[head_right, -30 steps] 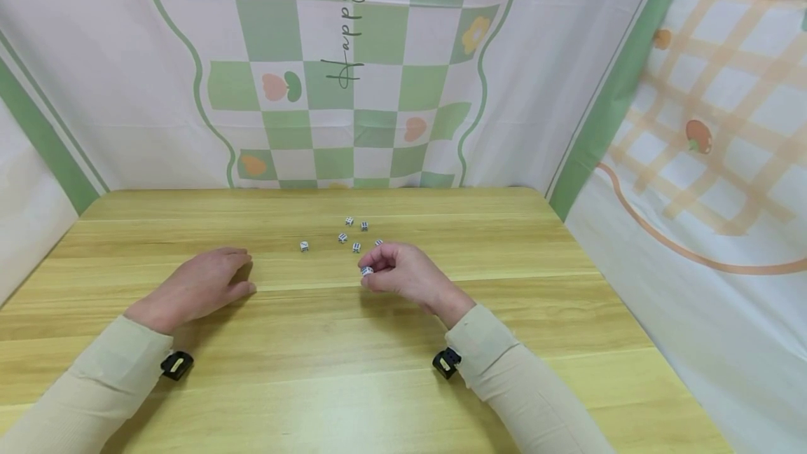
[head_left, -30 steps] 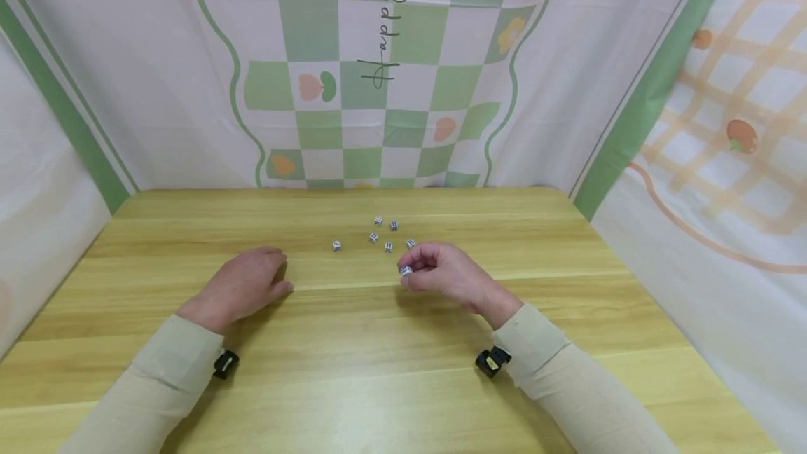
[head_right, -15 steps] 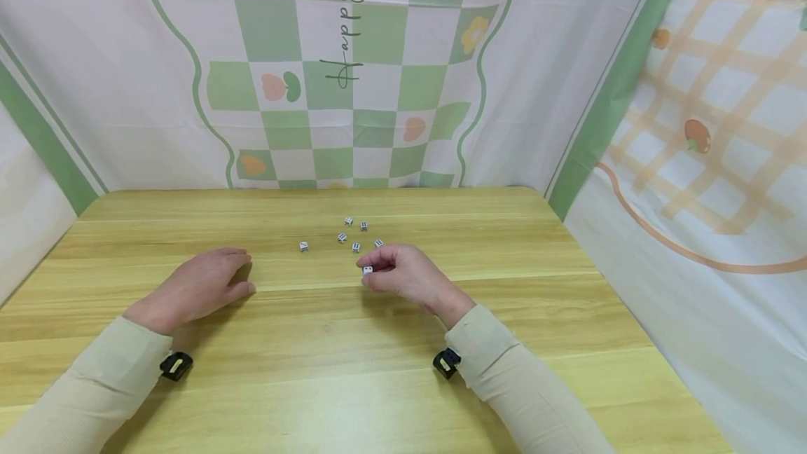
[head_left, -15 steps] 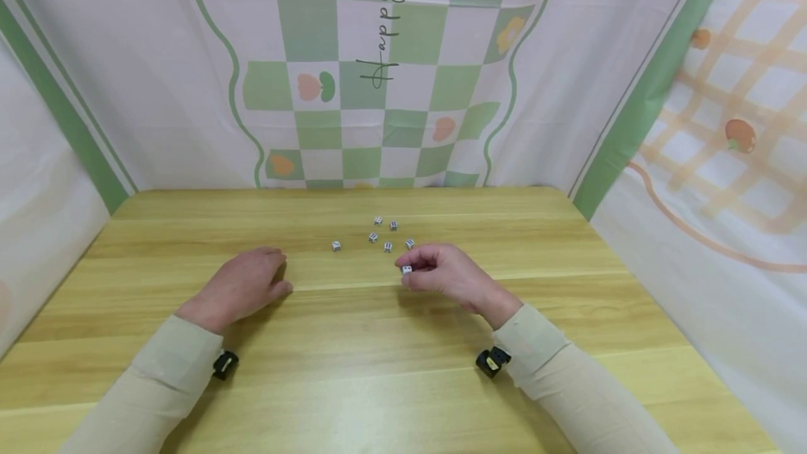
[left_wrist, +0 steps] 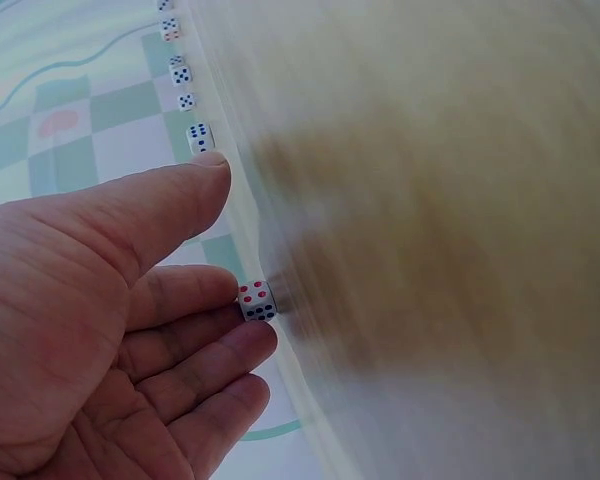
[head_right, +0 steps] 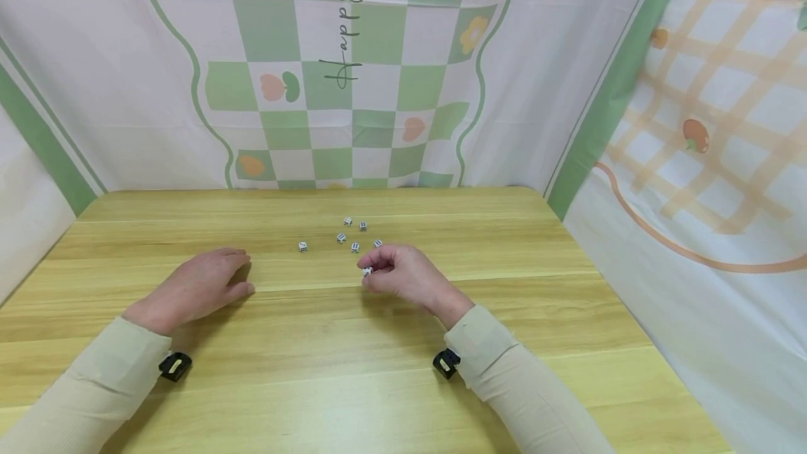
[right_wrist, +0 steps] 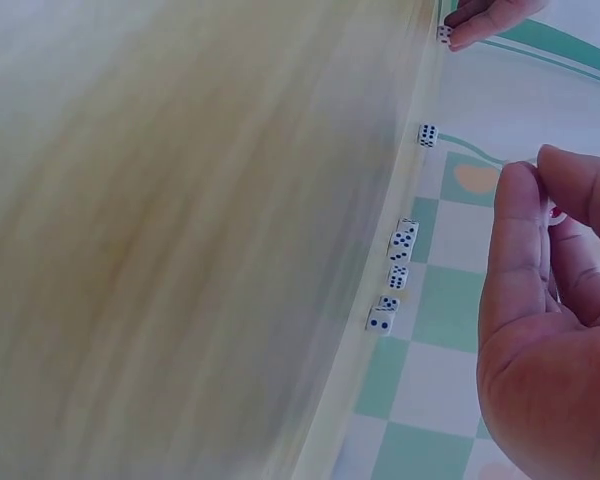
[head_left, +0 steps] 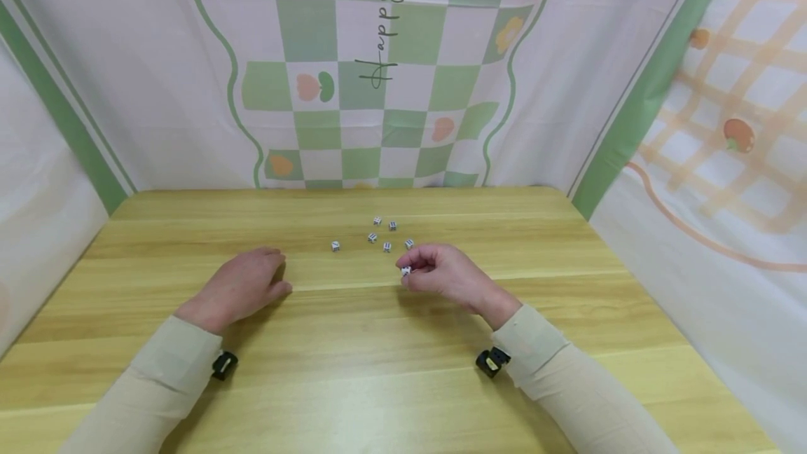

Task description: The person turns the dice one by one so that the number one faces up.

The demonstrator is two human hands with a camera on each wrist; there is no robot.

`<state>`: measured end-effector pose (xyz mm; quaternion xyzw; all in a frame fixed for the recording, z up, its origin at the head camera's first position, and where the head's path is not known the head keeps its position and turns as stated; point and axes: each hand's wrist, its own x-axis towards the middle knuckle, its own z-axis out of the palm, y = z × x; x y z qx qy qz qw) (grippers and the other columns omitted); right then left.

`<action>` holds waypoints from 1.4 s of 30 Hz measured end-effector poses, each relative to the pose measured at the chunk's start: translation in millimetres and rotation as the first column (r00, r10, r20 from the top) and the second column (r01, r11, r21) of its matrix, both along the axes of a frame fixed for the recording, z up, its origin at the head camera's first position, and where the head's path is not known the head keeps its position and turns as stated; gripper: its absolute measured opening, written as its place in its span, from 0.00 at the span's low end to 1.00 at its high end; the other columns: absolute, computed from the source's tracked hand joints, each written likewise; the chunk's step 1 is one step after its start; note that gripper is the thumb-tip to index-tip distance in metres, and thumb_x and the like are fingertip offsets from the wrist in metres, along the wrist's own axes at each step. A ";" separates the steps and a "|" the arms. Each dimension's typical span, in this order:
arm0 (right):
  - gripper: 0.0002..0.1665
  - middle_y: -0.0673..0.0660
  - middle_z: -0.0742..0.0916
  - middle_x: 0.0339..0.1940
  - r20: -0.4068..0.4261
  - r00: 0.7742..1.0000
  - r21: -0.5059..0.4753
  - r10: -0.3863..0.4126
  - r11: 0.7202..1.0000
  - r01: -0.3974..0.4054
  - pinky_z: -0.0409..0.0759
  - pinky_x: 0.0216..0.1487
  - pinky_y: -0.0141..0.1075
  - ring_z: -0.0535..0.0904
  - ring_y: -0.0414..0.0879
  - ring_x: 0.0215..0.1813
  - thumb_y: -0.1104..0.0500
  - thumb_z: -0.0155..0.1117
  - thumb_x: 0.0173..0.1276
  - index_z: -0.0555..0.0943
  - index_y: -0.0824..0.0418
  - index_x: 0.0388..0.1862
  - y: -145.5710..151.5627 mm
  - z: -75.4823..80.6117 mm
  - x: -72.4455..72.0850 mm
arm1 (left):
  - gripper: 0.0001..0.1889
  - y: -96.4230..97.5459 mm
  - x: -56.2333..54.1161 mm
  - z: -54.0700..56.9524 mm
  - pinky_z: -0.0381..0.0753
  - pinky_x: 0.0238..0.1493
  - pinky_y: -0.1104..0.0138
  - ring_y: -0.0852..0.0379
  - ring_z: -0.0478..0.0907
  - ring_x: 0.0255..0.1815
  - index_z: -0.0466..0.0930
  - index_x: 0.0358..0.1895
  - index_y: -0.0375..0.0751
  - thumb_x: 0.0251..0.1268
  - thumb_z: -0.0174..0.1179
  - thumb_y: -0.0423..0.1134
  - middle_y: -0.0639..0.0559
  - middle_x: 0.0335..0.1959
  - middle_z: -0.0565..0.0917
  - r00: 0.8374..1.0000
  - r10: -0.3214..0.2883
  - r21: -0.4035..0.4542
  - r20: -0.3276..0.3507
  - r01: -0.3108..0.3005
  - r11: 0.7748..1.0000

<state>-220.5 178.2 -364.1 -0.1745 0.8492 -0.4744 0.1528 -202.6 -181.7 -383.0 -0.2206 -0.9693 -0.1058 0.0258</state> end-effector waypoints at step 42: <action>0.18 0.58 0.87 0.44 0.005 0.992 0.040 -0.129 0.991 0.128 0.87 0.49 0.38 0.84 0.45 0.44 0.60 0.69 0.72 0.82 0.69 0.56 58.2 -2.1 -11.6 | 0.25 1.8 3.1 -1.5 0.75 0.65 0.40 0.28 0.78 0.63 0.79 0.59 0.24 0.71 0.67 0.44 0.26 0.62 0.80 1.000 0.004 0.009 0.003 -0.004 1.000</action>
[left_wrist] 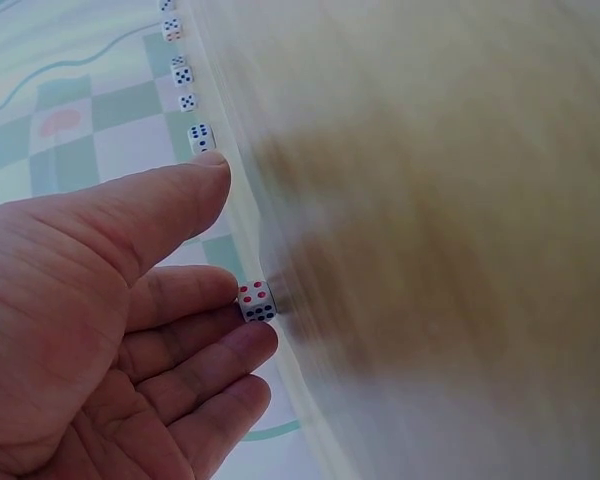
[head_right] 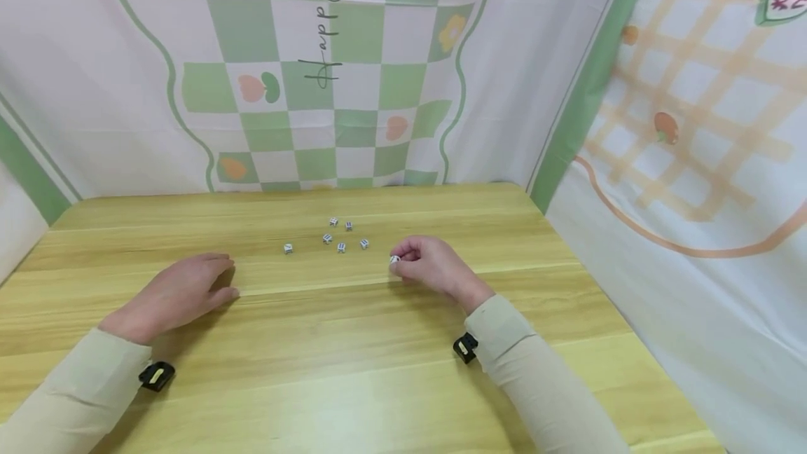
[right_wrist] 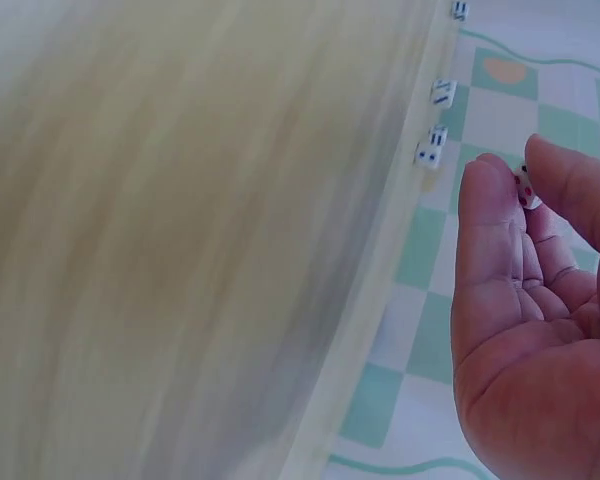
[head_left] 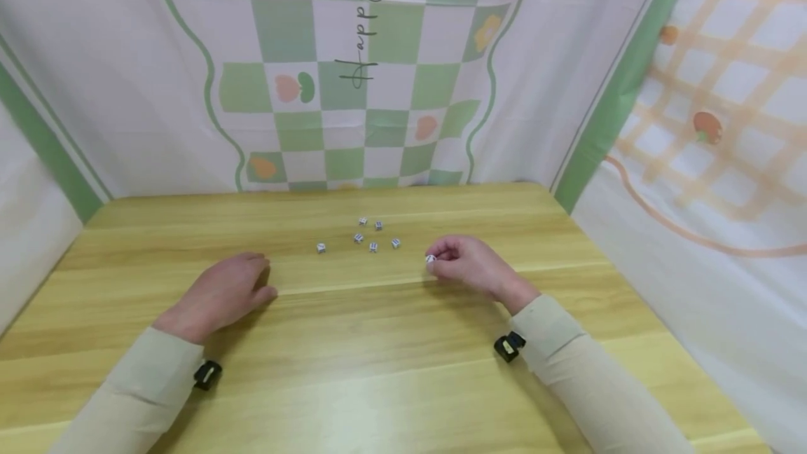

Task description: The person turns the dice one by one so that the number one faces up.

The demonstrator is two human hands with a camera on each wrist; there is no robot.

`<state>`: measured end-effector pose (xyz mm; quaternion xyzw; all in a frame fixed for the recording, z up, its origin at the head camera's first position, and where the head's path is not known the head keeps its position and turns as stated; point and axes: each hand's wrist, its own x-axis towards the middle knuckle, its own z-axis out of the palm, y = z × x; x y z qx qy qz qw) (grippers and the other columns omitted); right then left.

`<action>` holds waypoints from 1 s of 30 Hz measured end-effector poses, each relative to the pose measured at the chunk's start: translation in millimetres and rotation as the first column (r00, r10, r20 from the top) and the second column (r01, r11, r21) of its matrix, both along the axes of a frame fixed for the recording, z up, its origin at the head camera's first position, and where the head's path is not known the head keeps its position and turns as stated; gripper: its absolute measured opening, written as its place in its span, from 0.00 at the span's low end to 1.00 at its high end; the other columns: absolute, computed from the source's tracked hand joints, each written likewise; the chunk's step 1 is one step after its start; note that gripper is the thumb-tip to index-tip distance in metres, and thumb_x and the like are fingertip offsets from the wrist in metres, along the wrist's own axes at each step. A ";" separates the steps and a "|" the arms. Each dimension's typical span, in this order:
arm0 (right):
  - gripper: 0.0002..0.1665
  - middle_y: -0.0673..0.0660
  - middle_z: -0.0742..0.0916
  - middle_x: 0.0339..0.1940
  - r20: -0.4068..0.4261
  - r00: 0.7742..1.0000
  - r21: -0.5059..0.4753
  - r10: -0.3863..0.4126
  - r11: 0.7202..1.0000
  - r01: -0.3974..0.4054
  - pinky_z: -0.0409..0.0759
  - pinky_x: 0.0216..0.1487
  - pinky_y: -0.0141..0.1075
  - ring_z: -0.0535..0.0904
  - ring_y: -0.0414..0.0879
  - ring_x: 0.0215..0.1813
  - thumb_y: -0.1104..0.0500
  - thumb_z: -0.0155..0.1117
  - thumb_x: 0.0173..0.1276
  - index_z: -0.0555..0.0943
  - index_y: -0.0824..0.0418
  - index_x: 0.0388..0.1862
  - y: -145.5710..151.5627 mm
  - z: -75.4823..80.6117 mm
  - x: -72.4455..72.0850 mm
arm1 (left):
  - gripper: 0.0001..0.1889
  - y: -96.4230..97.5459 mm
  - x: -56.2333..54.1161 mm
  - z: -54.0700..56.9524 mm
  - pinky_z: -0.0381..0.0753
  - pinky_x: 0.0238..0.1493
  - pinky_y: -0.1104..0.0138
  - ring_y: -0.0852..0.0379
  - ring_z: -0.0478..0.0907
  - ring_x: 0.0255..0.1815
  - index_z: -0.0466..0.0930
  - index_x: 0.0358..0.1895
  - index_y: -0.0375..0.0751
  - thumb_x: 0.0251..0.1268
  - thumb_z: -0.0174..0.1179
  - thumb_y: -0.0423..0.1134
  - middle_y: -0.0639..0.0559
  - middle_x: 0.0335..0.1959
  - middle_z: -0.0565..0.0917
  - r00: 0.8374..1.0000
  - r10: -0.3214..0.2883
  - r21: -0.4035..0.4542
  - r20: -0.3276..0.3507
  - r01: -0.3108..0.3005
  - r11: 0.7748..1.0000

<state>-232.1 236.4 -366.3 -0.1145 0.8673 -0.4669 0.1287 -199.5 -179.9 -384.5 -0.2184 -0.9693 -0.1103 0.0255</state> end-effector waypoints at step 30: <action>0.10 0.58 0.88 0.44 -0.047 0.999 0.271 -0.001 0.962 0.014 0.84 0.43 0.35 0.83 0.45 0.43 0.63 0.69 0.70 0.83 0.64 0.48 18.5 -5.4 -15.1 | 0.17 -2.5 -0.6 -3.5 0.80 0.58 0.42 0.32 0.82 0.55 0.82 0.48 0.30 0.68 0.69 0.43 0.31 0.54 0.84 1.000 -0.013 0.022 -0.016 0.014 1.000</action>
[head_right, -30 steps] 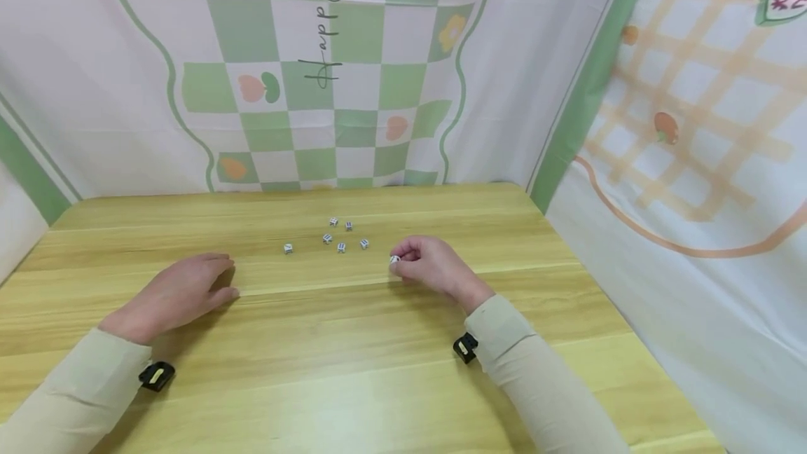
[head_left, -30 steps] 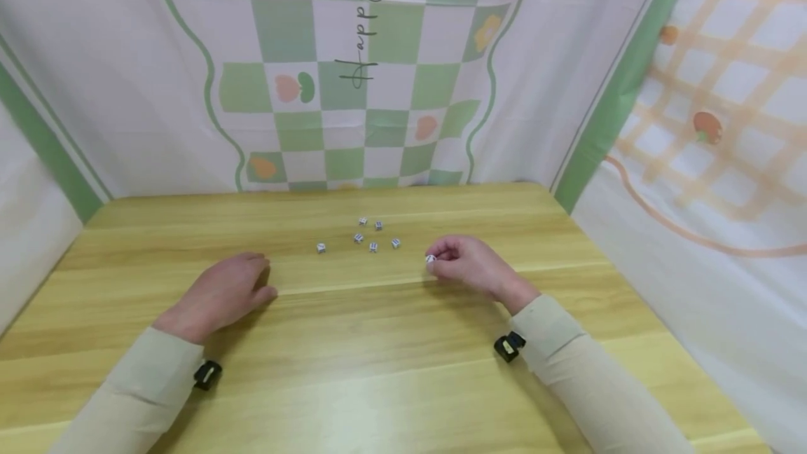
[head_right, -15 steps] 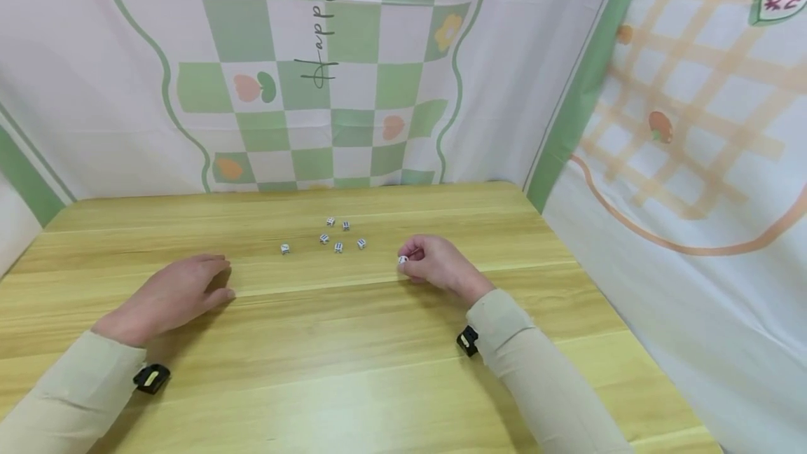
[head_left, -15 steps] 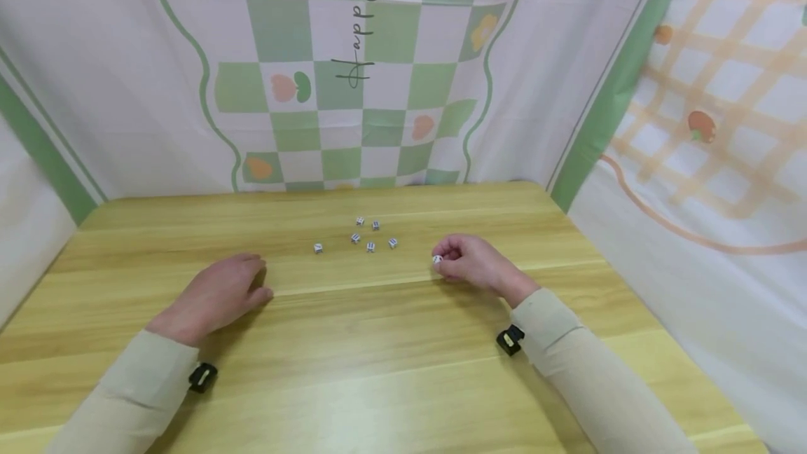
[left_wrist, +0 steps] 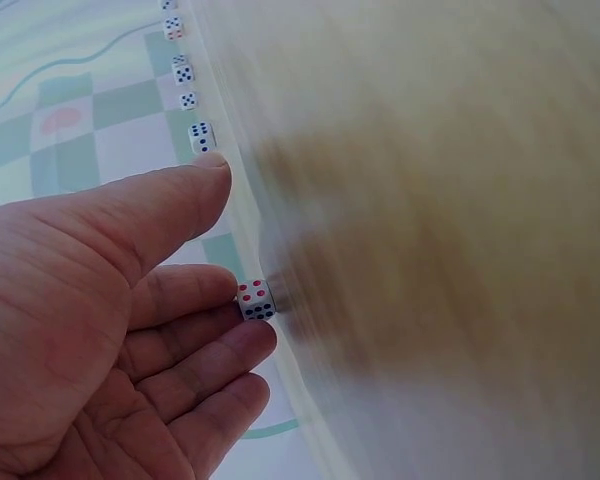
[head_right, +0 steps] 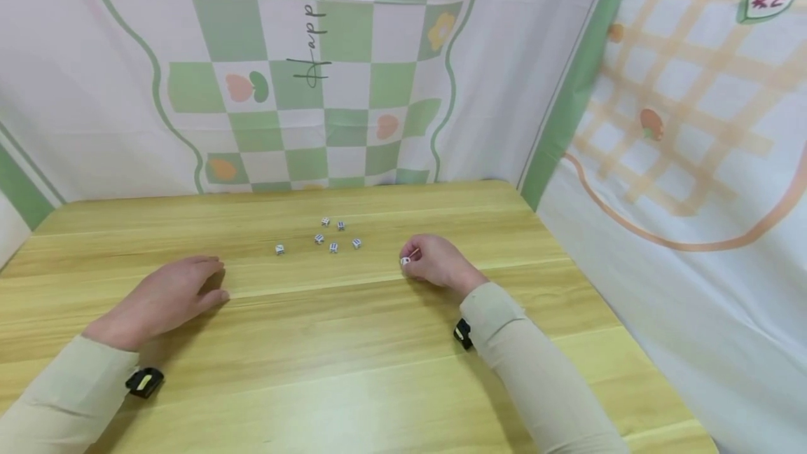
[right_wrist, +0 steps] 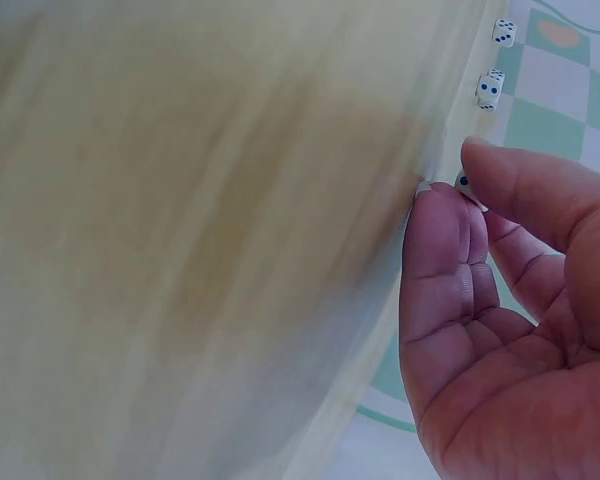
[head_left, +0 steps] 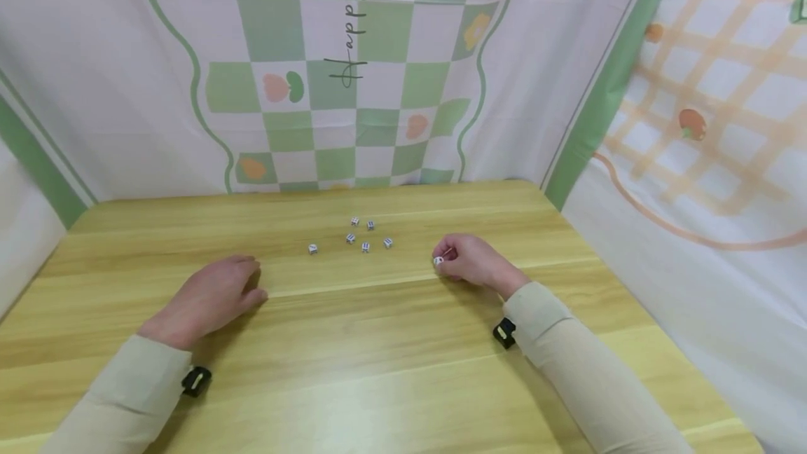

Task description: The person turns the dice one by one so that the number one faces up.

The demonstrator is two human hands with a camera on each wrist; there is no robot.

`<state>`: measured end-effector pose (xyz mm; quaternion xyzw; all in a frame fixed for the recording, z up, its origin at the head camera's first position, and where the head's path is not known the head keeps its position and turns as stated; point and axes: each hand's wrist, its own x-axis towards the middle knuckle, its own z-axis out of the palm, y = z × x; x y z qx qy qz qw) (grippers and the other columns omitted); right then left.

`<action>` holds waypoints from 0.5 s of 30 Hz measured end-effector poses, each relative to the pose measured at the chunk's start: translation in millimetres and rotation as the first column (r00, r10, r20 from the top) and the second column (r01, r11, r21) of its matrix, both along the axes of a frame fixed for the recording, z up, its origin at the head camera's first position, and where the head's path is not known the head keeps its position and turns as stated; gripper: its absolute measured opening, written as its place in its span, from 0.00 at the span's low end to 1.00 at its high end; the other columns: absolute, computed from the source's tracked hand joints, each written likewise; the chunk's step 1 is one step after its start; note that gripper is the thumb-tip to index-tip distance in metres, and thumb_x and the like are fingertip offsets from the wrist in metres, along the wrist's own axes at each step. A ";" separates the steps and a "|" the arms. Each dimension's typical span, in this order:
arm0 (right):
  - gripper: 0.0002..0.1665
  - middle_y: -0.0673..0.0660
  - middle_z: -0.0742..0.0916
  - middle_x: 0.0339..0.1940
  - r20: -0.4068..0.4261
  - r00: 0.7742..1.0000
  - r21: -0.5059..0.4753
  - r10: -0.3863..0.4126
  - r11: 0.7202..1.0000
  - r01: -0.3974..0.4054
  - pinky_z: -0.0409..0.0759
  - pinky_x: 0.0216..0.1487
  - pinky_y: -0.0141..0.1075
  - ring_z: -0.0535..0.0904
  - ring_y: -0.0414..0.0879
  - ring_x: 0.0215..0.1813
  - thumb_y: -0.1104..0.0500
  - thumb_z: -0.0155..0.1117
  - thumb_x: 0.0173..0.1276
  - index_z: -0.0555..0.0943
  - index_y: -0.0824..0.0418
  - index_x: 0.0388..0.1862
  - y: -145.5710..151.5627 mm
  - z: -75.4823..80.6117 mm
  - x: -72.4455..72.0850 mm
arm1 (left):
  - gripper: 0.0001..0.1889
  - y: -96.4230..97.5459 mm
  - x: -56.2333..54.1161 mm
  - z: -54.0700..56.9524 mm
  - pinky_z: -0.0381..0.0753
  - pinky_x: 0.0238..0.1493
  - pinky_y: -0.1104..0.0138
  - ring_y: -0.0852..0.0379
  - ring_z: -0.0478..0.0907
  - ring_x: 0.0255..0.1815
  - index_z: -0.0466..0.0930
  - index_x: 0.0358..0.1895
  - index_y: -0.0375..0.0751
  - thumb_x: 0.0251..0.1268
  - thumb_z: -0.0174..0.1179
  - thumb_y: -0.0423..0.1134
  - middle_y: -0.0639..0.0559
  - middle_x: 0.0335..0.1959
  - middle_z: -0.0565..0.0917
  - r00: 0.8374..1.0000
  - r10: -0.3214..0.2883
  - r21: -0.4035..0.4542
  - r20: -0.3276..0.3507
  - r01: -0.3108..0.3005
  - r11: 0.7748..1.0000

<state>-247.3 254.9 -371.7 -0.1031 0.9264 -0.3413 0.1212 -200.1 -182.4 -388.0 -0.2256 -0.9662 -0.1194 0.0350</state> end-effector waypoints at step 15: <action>0.11 0.55 0.87 0.41 -0.033 0.998 0.075 0.055 0.996 -0.052 0.81 0.43 0.35 0.81 0.44 0.40 0.61 0.72 0.67 0.84 0.63 0.47 -2.8 0.1 -0.1 | 0.15 0.1 1.0 0.0 0.79 0.60 0.41 0.31 0.81 0.57 0.81 0.45 0.33 0.68 0.69 0.43 0.30 0.56 0.84 1.000 -0.009 0.009 -0.003 0.009 1.000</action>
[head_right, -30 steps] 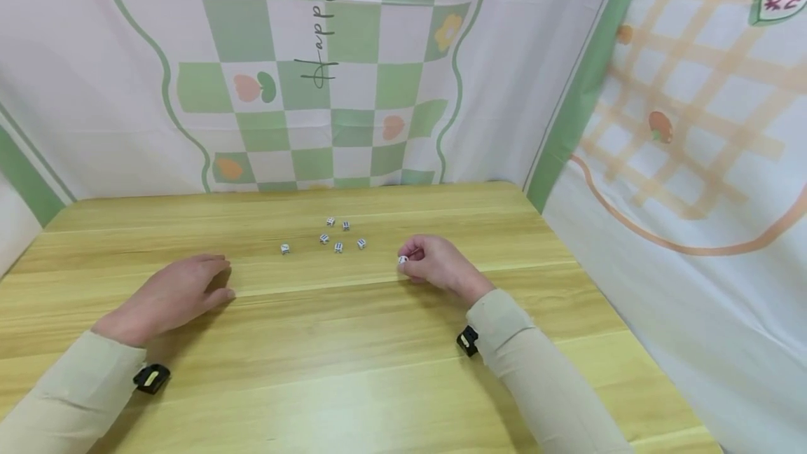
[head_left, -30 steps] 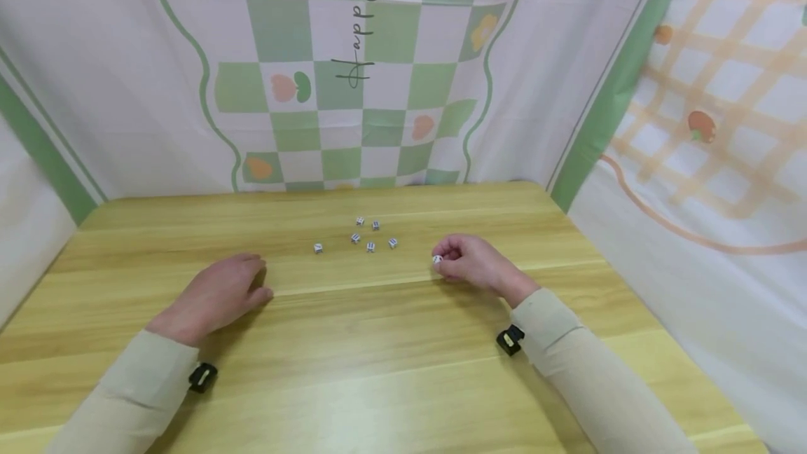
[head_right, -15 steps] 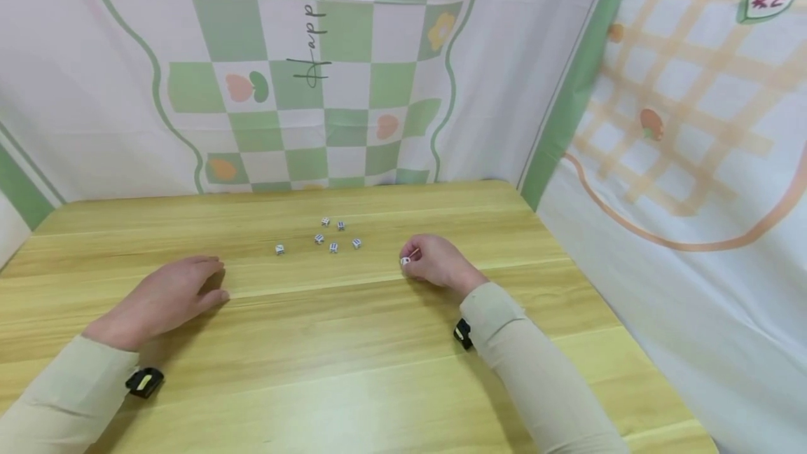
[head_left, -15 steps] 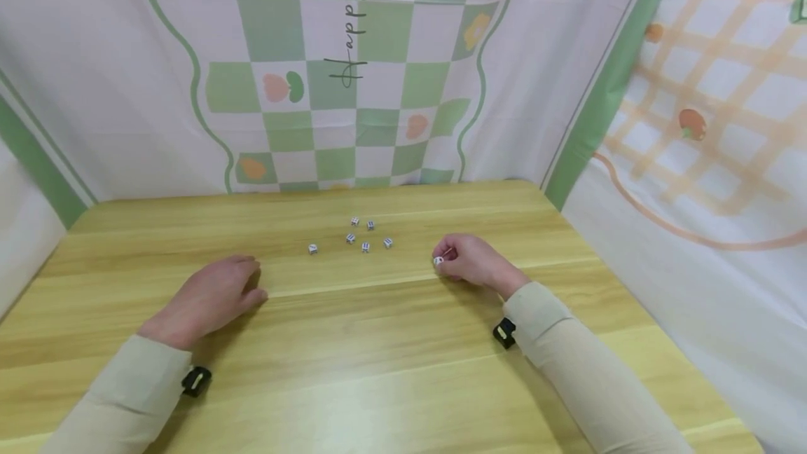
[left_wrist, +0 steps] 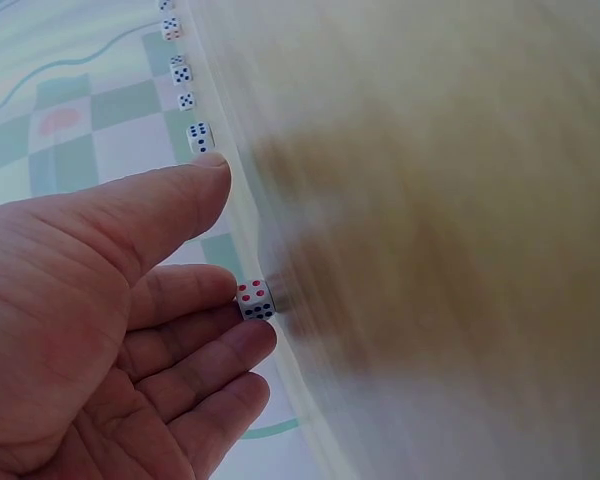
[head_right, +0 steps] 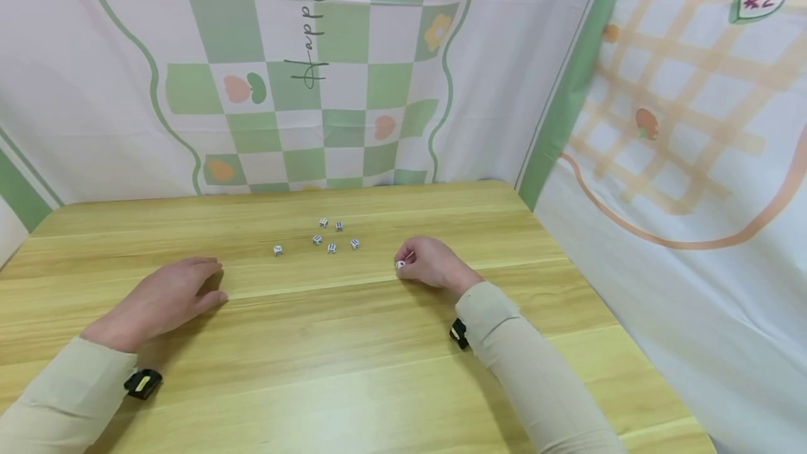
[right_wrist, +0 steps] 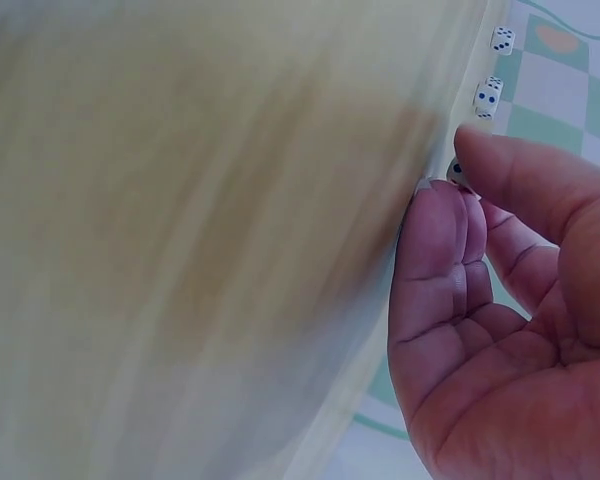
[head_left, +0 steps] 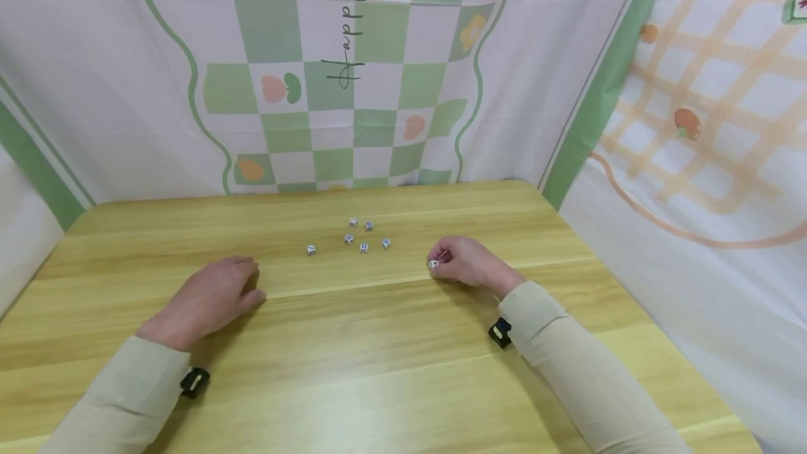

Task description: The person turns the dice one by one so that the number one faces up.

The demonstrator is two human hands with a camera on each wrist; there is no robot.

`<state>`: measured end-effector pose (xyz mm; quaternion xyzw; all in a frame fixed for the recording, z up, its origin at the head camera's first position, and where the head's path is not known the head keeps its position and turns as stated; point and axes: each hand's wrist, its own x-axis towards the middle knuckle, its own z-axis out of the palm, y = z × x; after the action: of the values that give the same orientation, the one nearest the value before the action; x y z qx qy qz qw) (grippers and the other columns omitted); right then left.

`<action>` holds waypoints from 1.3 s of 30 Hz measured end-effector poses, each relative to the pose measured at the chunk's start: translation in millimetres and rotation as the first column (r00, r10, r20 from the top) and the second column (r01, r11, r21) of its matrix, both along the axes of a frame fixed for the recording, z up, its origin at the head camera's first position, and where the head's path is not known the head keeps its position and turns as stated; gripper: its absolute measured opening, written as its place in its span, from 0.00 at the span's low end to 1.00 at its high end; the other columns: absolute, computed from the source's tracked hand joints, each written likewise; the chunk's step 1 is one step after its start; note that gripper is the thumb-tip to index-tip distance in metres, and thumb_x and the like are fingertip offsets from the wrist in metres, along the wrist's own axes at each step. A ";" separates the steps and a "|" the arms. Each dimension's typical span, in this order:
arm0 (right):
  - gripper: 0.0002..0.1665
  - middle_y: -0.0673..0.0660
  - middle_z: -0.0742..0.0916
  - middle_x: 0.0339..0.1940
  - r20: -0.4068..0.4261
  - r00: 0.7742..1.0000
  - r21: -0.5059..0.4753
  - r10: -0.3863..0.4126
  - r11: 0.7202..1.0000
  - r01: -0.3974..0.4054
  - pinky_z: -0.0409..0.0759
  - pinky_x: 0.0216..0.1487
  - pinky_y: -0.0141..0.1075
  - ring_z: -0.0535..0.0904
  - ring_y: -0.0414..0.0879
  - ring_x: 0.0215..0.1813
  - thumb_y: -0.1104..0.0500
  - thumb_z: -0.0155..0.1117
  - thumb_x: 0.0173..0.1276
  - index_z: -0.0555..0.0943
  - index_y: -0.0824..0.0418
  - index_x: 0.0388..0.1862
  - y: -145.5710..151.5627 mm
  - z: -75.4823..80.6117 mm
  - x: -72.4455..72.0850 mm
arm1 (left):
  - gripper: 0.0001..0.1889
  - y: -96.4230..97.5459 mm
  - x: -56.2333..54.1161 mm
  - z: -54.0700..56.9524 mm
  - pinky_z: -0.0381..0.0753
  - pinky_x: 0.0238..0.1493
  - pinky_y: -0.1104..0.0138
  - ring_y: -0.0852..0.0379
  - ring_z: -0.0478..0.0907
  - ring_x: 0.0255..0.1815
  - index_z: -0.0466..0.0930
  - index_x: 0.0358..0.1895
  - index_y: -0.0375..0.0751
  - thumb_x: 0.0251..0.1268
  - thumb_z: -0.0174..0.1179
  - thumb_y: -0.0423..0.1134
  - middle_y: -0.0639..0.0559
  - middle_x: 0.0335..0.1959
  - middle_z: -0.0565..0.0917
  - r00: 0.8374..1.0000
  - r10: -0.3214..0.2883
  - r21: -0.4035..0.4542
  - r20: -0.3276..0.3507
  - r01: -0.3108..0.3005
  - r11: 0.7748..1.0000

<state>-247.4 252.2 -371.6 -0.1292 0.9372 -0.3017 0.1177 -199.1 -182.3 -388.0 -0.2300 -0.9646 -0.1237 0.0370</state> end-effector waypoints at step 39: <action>0.08 0.53 0.85 0.35 0.061 0.998 -0.055 0.006 0.998 -0.003 0.78 0.39 0.36 0.78 0.43 0.34 0.62 0.72 0.69 0.85 0.62 0.45 -3.2 -3.7 -1.8 | 0.23 -0.7 -0.7 0.7 0.77 0.62 0.40 0.28 0.79 0.60 0.81 0.56 0.25 0.67 0.71 0.41 0.27 0.59 0.82 1.000 0.006 -0.003 0.008 -0.006 1.000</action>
<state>-249.2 249.0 -375.3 -0.1252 0.9243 -0.3310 0.1432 -199.8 -183.0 -387.2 -0.2268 -0.9656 -0.1230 0.0329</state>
